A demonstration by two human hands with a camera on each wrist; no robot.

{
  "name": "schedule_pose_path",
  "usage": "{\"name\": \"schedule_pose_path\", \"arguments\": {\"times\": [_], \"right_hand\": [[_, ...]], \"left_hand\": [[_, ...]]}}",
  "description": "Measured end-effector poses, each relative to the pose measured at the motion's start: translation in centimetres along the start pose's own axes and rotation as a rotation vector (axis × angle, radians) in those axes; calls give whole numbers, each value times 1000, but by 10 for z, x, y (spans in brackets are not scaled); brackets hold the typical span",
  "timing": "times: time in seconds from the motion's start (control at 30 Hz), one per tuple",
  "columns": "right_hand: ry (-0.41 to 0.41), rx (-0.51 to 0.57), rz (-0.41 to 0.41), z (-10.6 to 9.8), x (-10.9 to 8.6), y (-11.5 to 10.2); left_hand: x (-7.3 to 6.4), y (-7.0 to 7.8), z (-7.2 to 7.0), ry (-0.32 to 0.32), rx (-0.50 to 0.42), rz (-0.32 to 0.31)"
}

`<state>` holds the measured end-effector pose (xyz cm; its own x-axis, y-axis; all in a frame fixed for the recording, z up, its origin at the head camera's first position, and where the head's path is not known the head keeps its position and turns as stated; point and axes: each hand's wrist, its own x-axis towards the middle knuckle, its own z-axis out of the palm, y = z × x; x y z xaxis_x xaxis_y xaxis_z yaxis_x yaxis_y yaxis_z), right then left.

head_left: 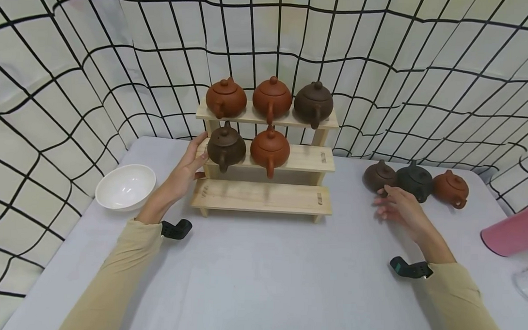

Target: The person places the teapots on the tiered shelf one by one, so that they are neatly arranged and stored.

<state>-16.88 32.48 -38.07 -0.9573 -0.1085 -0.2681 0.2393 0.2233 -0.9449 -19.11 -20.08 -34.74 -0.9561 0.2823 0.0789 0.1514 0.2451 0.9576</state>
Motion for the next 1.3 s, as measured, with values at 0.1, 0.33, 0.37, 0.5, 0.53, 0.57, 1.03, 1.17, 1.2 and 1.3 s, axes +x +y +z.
{"name": "schedule_pose_path", "arguments": {"times": [0.1,0.33,0.37,0.5,0.53,0.57,1.03,1.17,1.2,1.3], "right_hand": [[-2,81,37,2,2,-1],[5,309,83,4,3,-1],[13,322,81,5,3,-1],[40,360,59,8,0,-2],[45,366,49,9,-1,-3],[47,370,36,10,-3,-4],[-52,297,-248,55,-42,-69],[-109,269,-253,71,-49,-84],[-120,262,-252,75,-50,-87],[-143,245,-247,85,-50,-95]], "left_hand": [[0,0,1,1,-3,1],[0,0,1,-2,-5,4],[0,0,1,-1,-4,2],[0,0,2,-4,1,-3],[0,0,2,-4,1,-4],[0,0,2,-4,-1,-5],[-1,2,-2,-10,1,-15],[0,1,-2,-8,-2,-15],[0,1,-1,-8,-3,-12],[1,1,-1,-8,-6,-9]]}}
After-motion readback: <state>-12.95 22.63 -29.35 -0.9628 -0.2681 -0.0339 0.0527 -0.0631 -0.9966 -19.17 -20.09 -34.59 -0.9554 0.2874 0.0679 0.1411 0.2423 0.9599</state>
